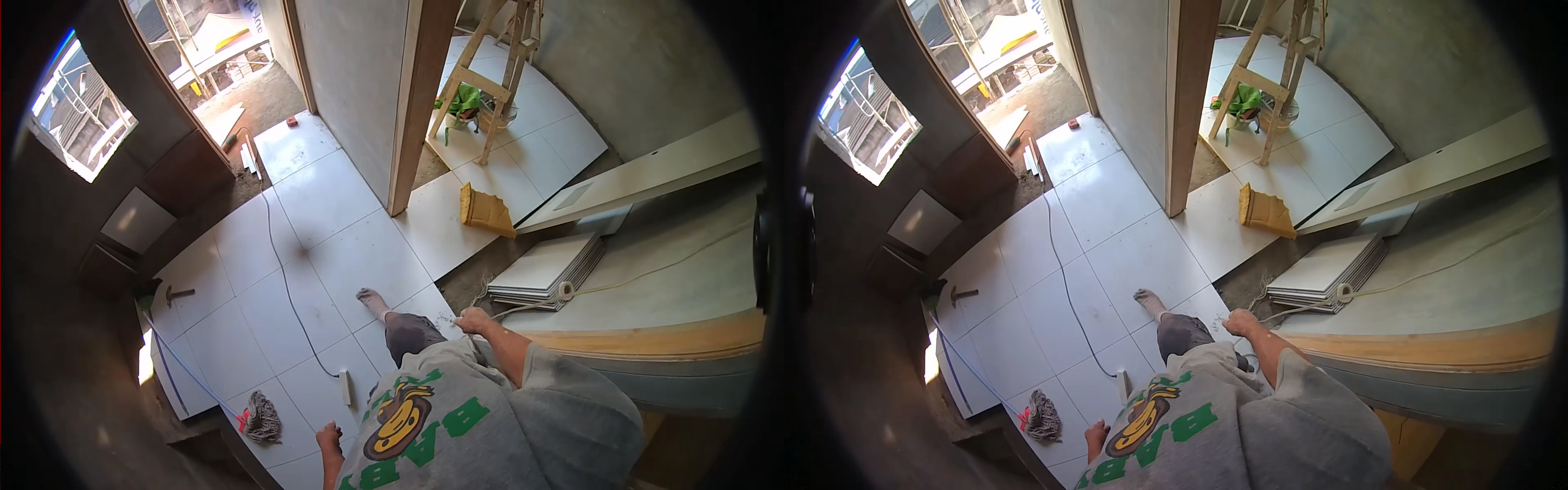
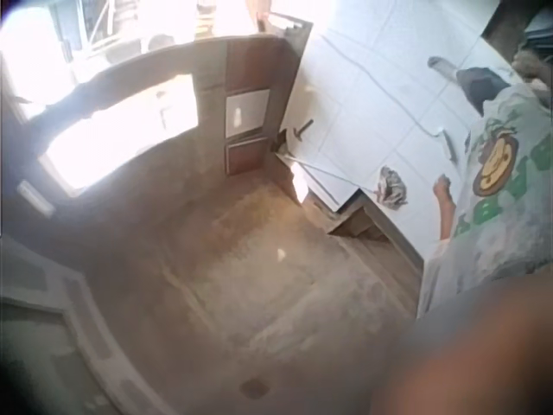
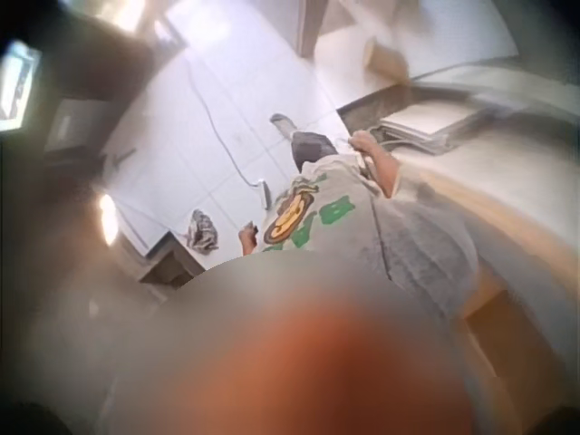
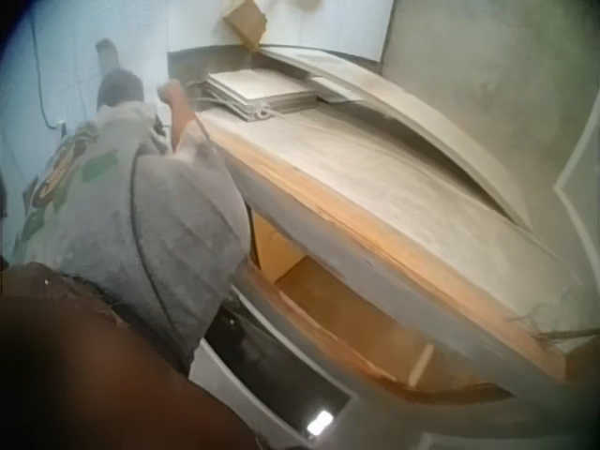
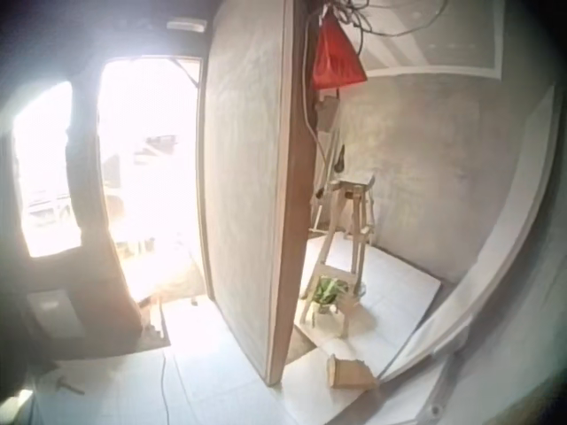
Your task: The recorder is tiling a floor in a room under renovation.
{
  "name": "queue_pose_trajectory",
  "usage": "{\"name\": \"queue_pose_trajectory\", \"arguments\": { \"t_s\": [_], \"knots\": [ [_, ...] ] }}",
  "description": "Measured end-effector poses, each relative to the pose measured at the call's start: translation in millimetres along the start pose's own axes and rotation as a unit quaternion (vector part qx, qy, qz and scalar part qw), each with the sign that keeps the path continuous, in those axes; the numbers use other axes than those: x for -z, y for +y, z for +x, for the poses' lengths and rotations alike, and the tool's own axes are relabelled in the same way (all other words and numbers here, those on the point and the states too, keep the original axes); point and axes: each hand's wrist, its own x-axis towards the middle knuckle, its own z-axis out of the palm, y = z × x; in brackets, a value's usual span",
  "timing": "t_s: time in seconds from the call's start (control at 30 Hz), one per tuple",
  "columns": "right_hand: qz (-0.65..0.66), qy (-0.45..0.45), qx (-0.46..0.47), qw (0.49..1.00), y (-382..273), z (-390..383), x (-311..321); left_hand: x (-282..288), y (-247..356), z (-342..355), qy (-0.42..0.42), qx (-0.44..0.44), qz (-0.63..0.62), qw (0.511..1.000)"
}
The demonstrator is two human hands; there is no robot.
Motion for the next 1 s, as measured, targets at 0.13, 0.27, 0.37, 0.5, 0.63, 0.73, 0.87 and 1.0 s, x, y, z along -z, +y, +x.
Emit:
{"name": "queue_pose_trajectory", "arguments": {
  "t_s": [0.13, 0.27, 0.37, 0.5, 0.63, 0.73, 0.87, 1.0],
  "knots": [
    [-0.047, -0.029, 0.048, 0.997, -37, 68, 57, -25, 74, 20, 0.015, 0.024, 0.017, 0.999],
    [-0.079, -0.018, 0.081, 0.993, -92, 136, 152, -46, 131, 51, 0.036, 0.011, -0.04, 0.998],
    [-0.076, 0.012, 0.08, 0.994, -158, 193, 226, -66, 183, 74, 0.052, -0.027, -0.082, 0.995],
    [-0.208, 0.065, 0.208, 0.953, -194, 277, 290, -112, 259, 109, 0.013, -0.094, -0.097, 0.991],
    [-0.046, 0.022, 0.16, 0.986, -279, 320, 315, -121, 288, 147, 0.035, -0.037, -0.002, 0.999],
    [-0.049, -0.018, 0.126, 0.991, -349, 323, 335, -124, 291, 197, 0.059, 0.052, 0.016, 0.997],
    [-0.102, -0.07, 0.121, 0.985, -367, 369, 369, -113, 305, 258, 0.051, 0.103, 0.072, 0.991],
    [0.026, -0.047, 0.015, 0.998, -370, 433, 418, -116, 439, 319, 0.049, 0.033, 0.135, 0.989]
  ]
}}
